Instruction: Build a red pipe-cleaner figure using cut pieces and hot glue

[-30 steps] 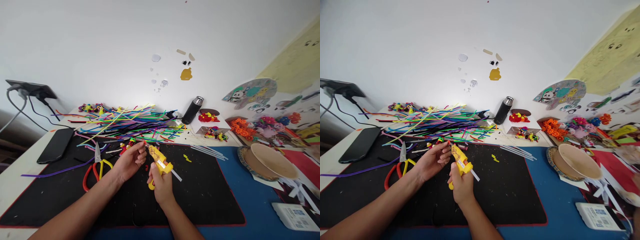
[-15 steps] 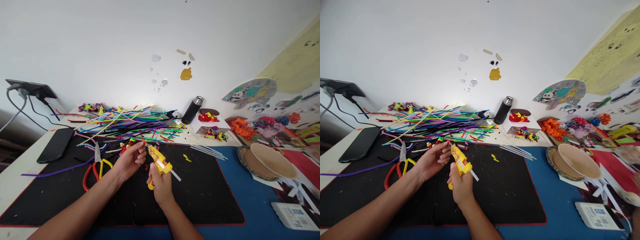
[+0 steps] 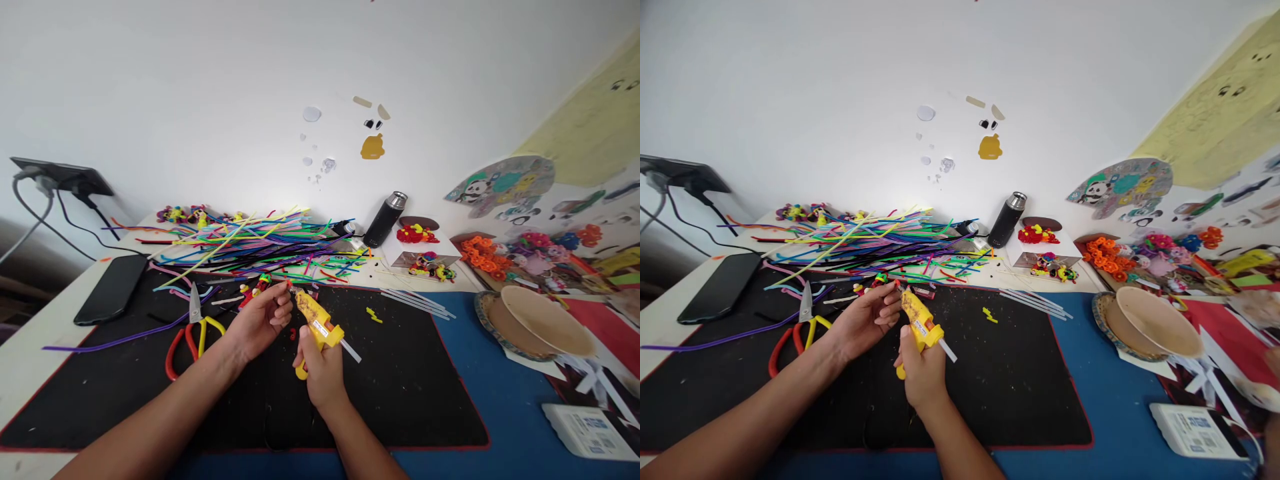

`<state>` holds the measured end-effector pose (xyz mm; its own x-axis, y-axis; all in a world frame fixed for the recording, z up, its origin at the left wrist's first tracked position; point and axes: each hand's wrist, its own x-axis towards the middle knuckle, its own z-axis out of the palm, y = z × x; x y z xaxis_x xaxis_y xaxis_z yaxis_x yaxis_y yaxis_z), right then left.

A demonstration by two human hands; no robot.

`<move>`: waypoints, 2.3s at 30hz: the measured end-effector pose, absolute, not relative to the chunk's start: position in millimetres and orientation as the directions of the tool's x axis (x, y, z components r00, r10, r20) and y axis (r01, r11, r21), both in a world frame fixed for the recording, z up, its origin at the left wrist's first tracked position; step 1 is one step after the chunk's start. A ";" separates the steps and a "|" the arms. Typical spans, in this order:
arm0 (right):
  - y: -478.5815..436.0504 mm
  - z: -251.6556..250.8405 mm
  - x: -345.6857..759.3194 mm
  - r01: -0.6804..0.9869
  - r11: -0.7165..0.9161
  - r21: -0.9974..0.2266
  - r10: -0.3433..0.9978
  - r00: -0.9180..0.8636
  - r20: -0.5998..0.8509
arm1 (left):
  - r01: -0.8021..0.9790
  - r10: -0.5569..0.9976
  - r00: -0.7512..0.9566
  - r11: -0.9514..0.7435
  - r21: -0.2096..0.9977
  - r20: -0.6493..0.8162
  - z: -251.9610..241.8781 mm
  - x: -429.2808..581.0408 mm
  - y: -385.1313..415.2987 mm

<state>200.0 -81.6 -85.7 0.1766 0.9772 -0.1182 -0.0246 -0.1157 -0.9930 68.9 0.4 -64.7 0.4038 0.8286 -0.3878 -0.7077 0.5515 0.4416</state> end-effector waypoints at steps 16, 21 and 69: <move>-82.0 -85.0 200.5 -0.050 -0.130 -0.990 0.976 0.170 -0.137 | -0.705 0.834 0.409 0.546 0.452 -0.371 -65.6 68.4 0.6; -81.7 -85.1 198.8 -0.077 -0.152 -0.985 0.974 0.159 -0.162 | -0.695 0.832 0.410 0.551 0.462 -0.374 -66.3 68.3 0.9; -82.9 -88.6 206.1 -0.133 -0.124 -0.983 0.980 0.140 -0.142 | -0.628 0.846 0.418 0.532 0.568 -0.330 -73.9 66.6 1.4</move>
<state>206.1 -82.9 -88.6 0.1396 0.9800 -0.1422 -0.1325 -0.1238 -0.9834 66.6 1.4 -73.9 0.4180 0.8463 -0.3303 -0.6279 0.5319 0.5682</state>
